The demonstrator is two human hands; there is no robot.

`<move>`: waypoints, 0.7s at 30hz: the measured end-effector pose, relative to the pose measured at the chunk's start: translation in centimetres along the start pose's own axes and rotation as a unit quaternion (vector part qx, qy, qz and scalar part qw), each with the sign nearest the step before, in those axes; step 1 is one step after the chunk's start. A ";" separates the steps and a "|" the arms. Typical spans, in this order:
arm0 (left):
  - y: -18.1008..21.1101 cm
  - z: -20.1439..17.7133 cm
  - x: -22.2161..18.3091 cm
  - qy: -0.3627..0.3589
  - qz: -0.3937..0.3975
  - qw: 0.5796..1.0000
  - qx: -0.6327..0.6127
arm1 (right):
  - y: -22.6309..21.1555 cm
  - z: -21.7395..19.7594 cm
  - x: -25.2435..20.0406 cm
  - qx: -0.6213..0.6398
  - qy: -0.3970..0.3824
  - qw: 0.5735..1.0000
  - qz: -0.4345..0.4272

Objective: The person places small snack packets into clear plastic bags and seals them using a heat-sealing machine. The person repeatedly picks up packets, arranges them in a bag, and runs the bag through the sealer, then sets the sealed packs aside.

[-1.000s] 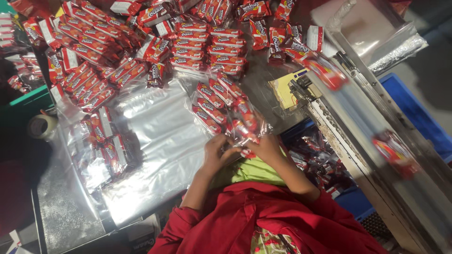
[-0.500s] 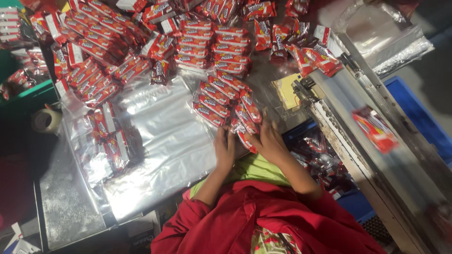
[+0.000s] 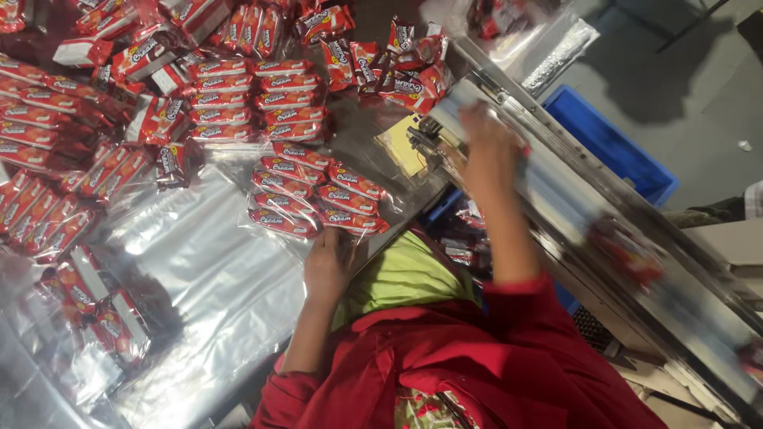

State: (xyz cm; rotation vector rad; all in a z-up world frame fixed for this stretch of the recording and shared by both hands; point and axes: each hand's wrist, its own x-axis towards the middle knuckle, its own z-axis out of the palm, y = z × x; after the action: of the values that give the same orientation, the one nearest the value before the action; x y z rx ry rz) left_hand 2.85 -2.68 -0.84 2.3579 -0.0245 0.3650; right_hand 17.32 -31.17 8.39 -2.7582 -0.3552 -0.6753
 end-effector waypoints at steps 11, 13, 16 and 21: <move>-0.2 -1.3 -0.8 0.009 -0.055 0.987 -0.153 | 8.2 -5.4 -3.7 0.096 -0.060 0.994 0.000; -1.2 -0.2 -0.5 0.068 -0.004 0.973 -0.222 | 8.5 -4.9 -5.3 0.165 -0.085 0.982 -0.038; -2.0 1.7 -0.9 0.083 -0.089 0.952 -0.281 | 4.4 -0.8 -9.5 0.627 -0.304 0.687 0.205; -0.5 2.4 -2.4 0.177 -0.105 0.914 -0.350 | -6.5 7.1 -18.1 0.578 -0.342 0.720 0.176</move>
State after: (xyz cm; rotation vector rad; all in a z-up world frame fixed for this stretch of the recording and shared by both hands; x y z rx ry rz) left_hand 1.24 -4.19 -3.44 1.5443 0.2330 0.5626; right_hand 2.72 -25.85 -5.03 -1.6079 -0.2332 0.5757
